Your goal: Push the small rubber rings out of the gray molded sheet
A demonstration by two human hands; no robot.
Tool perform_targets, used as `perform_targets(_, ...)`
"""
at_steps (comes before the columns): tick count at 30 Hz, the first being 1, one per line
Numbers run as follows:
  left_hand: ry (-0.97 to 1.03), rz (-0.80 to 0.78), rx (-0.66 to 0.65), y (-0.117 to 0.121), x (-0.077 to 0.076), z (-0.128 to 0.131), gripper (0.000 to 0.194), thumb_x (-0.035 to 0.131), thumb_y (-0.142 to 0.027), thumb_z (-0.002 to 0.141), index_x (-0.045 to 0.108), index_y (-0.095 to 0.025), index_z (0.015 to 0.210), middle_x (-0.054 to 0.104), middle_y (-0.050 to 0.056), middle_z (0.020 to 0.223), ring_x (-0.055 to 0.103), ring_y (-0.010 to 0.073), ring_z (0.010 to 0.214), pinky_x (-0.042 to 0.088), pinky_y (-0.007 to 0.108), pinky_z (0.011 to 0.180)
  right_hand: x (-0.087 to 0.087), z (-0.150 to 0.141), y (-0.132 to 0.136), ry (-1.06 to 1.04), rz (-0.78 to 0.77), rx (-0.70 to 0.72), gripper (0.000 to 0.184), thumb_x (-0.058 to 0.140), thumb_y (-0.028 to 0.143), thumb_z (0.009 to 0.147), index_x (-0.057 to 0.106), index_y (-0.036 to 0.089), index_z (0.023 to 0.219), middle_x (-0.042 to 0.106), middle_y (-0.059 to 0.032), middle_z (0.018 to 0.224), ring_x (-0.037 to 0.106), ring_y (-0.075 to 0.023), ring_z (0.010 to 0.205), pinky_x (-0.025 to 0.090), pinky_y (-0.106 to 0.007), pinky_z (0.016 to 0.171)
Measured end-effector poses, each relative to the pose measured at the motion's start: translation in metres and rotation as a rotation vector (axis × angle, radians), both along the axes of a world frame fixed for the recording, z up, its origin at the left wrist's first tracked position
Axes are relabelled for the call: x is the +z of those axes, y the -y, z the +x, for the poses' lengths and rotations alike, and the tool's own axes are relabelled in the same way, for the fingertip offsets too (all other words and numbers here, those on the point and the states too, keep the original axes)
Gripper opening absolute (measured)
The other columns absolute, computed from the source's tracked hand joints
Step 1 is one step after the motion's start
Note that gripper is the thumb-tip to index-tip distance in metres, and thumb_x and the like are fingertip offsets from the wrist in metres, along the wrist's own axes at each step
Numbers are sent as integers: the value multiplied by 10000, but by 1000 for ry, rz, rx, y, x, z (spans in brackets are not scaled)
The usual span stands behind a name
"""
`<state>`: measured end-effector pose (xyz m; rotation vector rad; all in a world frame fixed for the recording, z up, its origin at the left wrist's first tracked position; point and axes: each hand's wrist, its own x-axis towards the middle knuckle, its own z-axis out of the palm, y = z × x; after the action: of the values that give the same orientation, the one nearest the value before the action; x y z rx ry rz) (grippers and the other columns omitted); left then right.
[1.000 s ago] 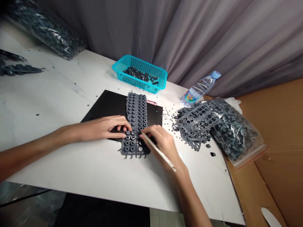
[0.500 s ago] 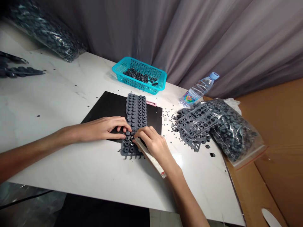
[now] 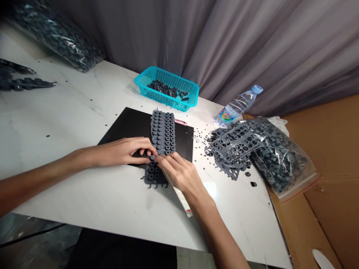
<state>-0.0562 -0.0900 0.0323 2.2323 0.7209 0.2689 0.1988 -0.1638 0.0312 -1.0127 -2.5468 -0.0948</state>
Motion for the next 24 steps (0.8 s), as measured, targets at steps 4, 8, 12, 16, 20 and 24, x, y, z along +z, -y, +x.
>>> perform_targets(4, 1, -13, 6, 1, 2, 0, 254, 606, -398, 967, 654, -239, 1159, 632, 30, 1092, 593, 168, 915, 437, 271, 786, -4, 0, 1, -3, 73, -53, 533, 538, 219, 1036, 379, 207, 1545, 753, -38, 1046, 668, -159, 855, 569, -267, 721)
perform_targets(8, 23, -32, 14, 0, 1, 0, 260, 616, -383, 961, 652, -238, 1175, 633, 29, 1096, 593, 172, 939, 443, 275, 806, -11, -1, 1, -11, 40, -109, 622, 515, 233, 1044, 251, 243, 1608, 748, -36, 1090, 668, -176, 907, 587, -277, 748)
perform_targets(12, 61, -45, -23, -2, -2, 0, 283, 621, -393, 959, 666, -230, 1186, 626, 39, 1058, 585, 178, 944, 445, 283, 818, -12, -2, -2, -92, -28, -177, 571, 493, 236, 1050, 290, 254, 1583, 730, -54, 1149, 657, -198, 968, 592, -321, 827)
perform_targets(16, 59, -45, -37, -4, -3, -1, 292, 627, -378, 961, 666, -241, 1216, 629, 49, 1111, 577, 173, 944, 439, 279, 803, -3, 7, -7, -277, -28, -344, 457, 505, 256, 1039, 431, 265, 1490, 707, -77, 1166, 637, -213, 916, 573, -379, 844)
perform_targets(20, 47, -47, -42, -4, -3, -1, 292, 622, -377, 965, 669, -240, 1217, 630, 54, 1115, 577, 169, 946, 437, 273, 795, 7, 20, -5, -440, -123, -459, 323, 575, 321, 1010, 589, 257, 1326, 722, -58, 1083, 624, -183, 794, 565, -372, 805)
perform_targets(24, 61, -66, -32, -3, -2, 0, 291, 622, -397, 964, 680, -231, 1196, 635, 52, 1094, 581, 170, 948, 439, 271, 786, 13, 17, 2, -499, -225, -384, 131, 637, 319, 978, 687, 230, 1060, 707, -49, 958, 634, -168, 771, 565, -326, 769)
